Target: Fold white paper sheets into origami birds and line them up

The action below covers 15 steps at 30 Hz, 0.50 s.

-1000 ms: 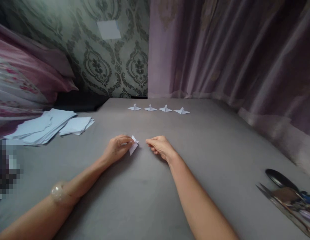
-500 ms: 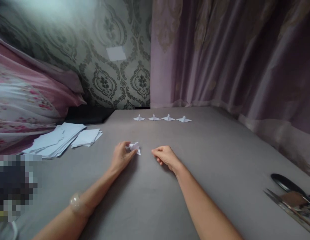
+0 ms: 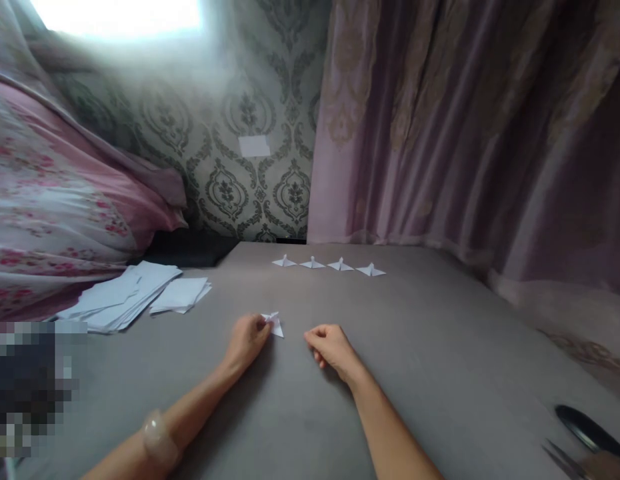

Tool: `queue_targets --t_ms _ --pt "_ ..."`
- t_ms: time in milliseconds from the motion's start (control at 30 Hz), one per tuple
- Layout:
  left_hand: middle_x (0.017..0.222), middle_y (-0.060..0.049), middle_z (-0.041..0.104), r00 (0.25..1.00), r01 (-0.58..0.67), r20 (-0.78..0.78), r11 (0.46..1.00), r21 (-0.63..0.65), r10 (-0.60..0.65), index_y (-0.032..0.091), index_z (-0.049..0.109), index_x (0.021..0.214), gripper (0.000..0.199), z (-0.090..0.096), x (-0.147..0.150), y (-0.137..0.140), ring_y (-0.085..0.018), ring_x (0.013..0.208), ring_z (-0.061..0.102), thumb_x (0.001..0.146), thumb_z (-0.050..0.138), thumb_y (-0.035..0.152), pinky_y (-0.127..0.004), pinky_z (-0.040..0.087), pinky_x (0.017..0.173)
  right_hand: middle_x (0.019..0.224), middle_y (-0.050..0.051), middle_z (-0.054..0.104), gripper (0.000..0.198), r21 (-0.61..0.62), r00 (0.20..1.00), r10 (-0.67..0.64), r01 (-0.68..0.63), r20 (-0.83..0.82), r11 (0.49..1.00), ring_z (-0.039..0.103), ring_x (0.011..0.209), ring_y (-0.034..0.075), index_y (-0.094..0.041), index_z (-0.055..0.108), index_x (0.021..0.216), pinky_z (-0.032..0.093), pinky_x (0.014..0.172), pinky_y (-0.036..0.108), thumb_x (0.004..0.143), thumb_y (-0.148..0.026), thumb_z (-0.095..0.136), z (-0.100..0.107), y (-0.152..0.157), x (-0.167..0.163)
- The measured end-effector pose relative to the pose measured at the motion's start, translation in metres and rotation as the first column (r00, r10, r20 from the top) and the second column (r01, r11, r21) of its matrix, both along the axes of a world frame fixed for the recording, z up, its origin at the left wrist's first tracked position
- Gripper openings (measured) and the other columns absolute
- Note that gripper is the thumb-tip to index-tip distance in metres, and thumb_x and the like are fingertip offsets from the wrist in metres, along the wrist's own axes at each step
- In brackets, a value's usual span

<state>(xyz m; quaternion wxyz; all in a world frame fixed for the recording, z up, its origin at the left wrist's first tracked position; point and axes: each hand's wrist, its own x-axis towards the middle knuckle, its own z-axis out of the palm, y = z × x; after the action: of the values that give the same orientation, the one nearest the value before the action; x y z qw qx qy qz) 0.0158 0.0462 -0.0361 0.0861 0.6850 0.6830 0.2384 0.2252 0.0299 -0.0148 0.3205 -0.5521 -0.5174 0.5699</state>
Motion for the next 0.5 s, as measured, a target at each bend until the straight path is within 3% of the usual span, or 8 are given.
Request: queue_targets --t_ms 100,333,500 --pt "0.077 -0.009 0.07 0.998 -0.069 -0.001 0.997 -0.04 0.069 0.016 0.069 0.074 0.021 0.012 -0.011 0.021 -0.02 0.077 0.062 0.081 0.053 0.029 -0.026 0.038 0.063 0.049 -0.007 0.045 0.023 0.013 1.0 0.018 -0.018 0.012 1.0 0.037 0.037 0.004 -0.015 0.052 0.066 0.029 0.034 0.015 0.075 -0.035 0.057 -0.002 0.0 0.001" --pt "0.086 -0.014 0.071 0.952 -0.306 -0.008 0.95 -0.063 0.306 0.014 0.071 0.084 0.026 0.049 -0.056 0.109 -0.024 0.083 0.065 0.083 0.049 0.029 -0.027 0.039 0.062 0.045 -0.008 0.042 0.023 -0.005 0.996 0.02 -0.019 0.083 1.0 0.036 0.035 0.005 -0.016 0.052 0.065 0.029 0.033 0.015 0.078 -0.035 0.055 0.0 0.001 -0.001" --pt "0.098 -0.017 0.068 0.932 -0.361 -0.015 0.928 -0.094 0.362 0.011 0.068 0.094 0.025 0.049 -0.06 0.155 -0.025 0.094 0.063 0.087 0.05 0.026 -0.029 0.045 0.07 0.046 -0.008 0.042 0.023 -0.026 0.996 0.018 -0.016 0.09 1.0 0.035 0.035 0.004 -0.017 0.051 0.066 0.028 0.032 0.015 0.077 -0.036 0.056 0.001 0.003 -0.003"
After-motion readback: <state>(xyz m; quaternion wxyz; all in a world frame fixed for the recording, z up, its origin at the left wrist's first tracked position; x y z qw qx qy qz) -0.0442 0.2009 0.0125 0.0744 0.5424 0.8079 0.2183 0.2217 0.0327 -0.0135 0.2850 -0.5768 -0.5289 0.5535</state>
